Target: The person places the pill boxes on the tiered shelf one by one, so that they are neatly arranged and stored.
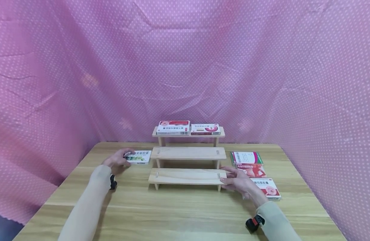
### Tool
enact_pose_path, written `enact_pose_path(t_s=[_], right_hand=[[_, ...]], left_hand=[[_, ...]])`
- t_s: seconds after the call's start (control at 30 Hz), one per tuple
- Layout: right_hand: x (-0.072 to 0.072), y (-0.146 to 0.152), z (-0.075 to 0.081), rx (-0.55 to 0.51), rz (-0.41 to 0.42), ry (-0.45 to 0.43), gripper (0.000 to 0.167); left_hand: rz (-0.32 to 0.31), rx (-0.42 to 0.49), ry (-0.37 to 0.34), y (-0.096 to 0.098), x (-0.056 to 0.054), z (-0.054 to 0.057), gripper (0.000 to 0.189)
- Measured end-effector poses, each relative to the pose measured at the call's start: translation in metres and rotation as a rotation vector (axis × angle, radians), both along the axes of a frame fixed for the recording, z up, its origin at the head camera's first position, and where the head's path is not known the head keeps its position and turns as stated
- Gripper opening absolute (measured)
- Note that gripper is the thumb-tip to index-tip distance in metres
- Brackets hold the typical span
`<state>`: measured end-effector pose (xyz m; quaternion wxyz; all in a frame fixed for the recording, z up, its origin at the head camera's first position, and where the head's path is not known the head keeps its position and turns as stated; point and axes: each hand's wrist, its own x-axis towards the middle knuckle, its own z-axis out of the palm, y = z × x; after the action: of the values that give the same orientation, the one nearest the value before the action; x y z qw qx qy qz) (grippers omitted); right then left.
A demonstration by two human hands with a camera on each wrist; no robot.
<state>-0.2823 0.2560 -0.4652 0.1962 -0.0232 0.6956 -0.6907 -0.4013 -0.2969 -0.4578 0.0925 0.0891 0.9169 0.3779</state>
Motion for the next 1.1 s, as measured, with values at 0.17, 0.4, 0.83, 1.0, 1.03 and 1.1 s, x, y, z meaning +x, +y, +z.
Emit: enact_pose_path(t_s=[0.17, 0.4, 0.83, 1.0, 1.03, 1.1], right_hand=[[-0.001, 0.0, 0.001, -0.008, 0.02, 0.011, 0.069], [0.0, 0.0, 0.001, -0.014, 0.027, -0.003, 0.072], [0.001, 0.001, 0.003, -0.009, 0.021, -0.025, 0.073], [0.0, 0.002, 0.003, -0.014, 0.022, -0.03, 0.073], [0.0, 0.002, 0.003, -0.014, 0.029, -0.024, 0.073], [0.0, 0.002, 0.003, -0.016, 0.032, -0.019, 0.073]], left_hand=[[-0.031, 0.001, 0.034, -0.005, 0.004, 0.001, 0.06], [-0.015, 0.001, 0.046, -0.015, 0.014, 0.0, 0.079], [0.0, 0.1, 0.128, -0.014, 0.03, 0.022, 0.084], [0.005, 0.144, 0.137, -0.013, 0.036, 0.029, 0.083], [0.003, 0.147, 0.139, -0.013, 0.036, 0.031, 0.083], [0.001, 0.139, 0.139, -0.013, 0.037, 0.033, 0.082]])
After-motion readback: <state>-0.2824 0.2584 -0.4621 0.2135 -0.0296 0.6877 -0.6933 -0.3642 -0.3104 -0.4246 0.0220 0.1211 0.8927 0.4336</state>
